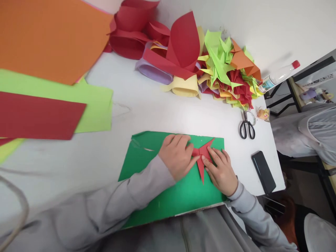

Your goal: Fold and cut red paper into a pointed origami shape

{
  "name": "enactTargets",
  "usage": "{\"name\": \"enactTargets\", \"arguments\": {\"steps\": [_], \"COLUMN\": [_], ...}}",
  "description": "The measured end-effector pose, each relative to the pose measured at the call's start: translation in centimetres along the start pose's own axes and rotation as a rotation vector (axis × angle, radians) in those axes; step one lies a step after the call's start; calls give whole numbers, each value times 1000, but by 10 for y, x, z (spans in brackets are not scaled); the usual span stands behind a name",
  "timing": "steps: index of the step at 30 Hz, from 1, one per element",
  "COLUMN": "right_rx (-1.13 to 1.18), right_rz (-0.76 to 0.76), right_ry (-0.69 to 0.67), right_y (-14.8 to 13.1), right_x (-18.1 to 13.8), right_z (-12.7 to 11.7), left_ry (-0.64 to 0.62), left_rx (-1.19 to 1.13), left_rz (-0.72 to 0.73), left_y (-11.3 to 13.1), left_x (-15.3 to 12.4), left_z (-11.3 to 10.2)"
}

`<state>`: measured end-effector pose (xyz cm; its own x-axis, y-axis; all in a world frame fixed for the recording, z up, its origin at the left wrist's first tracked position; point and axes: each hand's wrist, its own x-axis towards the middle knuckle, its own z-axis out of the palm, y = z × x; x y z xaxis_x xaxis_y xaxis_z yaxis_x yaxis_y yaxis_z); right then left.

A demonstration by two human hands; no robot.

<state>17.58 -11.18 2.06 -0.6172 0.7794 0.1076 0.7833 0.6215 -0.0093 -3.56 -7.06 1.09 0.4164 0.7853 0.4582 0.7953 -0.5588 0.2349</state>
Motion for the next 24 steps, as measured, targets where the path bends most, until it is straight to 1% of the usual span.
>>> {"name": "enactTargets", "arguments": {"steps": [3, 5, 7, 9, 11, 13, 14, 16, 19, 21, 24], "right_rx": [-26, -6, 60, 176, 305, 380, 378, 348, 343, 417, 601], "right_rz": [19, 29, 31, 54, 145, 290, 353, 434, 483, 515, 564], "right_ry": [-1, 16, 37, 72, 128, 162, 145, 89, 76, 87, 95], "right_y": [-1, -1, 1, 4, 7, 9, 8, 6, 2, 1, 1], "right_x": [1, 0, -1, -3, -2, 2, 6, 14, 25, 27, 26], "right_z": [-1, -4, -6, -9, -12, -13, -13, -11, -5, -2, 0], "left_ry": [-182, -243, -271, -295, -333, -384, -410, -447, -461, -464, -485], "left_rx": [-31, -16, -14, -35, -72, -111, -131, -177, -251, -291, -398], "left_rz": [-32, -19, -17, -36, -62, -81, -90, -98, -93, -102, -139], "left_y": [5, 7, 7, 5, 3, 2, 1, 0, 0, 0, -1], "left_x": [17, 24, 27, 27, 26, 26, 27, 27, 27, 27, 27], "left_z": [7, 10, 12, 12, 12, 12, 12, 11, 10, 10, 10]}}
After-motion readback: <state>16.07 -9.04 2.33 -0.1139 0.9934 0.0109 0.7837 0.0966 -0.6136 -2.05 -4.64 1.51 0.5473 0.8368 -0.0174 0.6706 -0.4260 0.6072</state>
